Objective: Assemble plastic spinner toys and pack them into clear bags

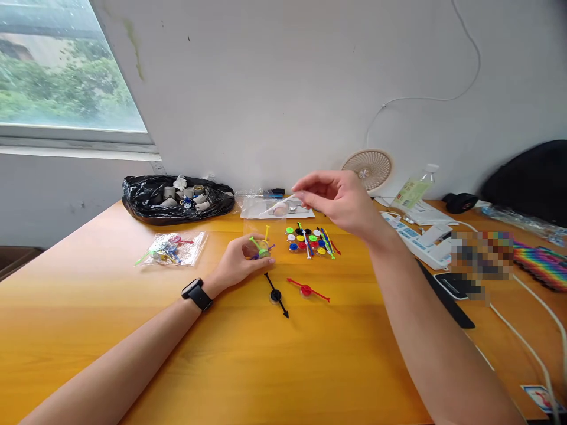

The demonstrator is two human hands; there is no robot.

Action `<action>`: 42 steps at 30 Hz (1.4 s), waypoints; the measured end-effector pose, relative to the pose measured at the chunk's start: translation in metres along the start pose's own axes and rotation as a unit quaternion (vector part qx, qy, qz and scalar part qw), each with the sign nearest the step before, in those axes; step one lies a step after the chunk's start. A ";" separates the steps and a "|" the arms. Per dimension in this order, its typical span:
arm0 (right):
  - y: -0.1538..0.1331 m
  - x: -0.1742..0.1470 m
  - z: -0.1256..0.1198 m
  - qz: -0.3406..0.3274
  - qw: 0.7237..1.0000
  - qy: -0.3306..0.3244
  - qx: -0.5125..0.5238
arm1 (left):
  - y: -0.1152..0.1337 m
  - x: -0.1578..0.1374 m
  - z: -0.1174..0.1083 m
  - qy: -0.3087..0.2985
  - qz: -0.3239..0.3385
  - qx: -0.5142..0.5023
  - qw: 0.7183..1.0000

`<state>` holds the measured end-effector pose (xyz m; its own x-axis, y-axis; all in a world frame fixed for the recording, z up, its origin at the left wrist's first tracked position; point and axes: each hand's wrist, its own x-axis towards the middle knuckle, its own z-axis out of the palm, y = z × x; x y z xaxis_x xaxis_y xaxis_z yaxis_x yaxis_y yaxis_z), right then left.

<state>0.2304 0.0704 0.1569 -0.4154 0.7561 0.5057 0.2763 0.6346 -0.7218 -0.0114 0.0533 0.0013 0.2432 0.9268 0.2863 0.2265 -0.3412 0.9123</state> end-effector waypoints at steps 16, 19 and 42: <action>-0.002 -0.002 0.039 -0.137 0.946 -0.060 -0.288 | -0.005 -0.002 0.003 -0.020 0.025 0.014 0.999; -0.003 -0.002 0.039 -0.142 0.945 -0.054 -0.289 | -0.005 -0.002 0.003 -0.027 0.016 0.010 0.999; 0.005 -0.006 0.026 0.044 0.940 -0.283 -0.188 | 0.001 0.002 -0.001 -0.010 -0.034 -0.052 0.998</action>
<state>0.2114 0.0652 0.1376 -0.7417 0.6693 0.0430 0.5731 0.6657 -0.4779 -0.0113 0.0548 0.0028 0.2497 0.9435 0.2178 0.1440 -0.2586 0.9552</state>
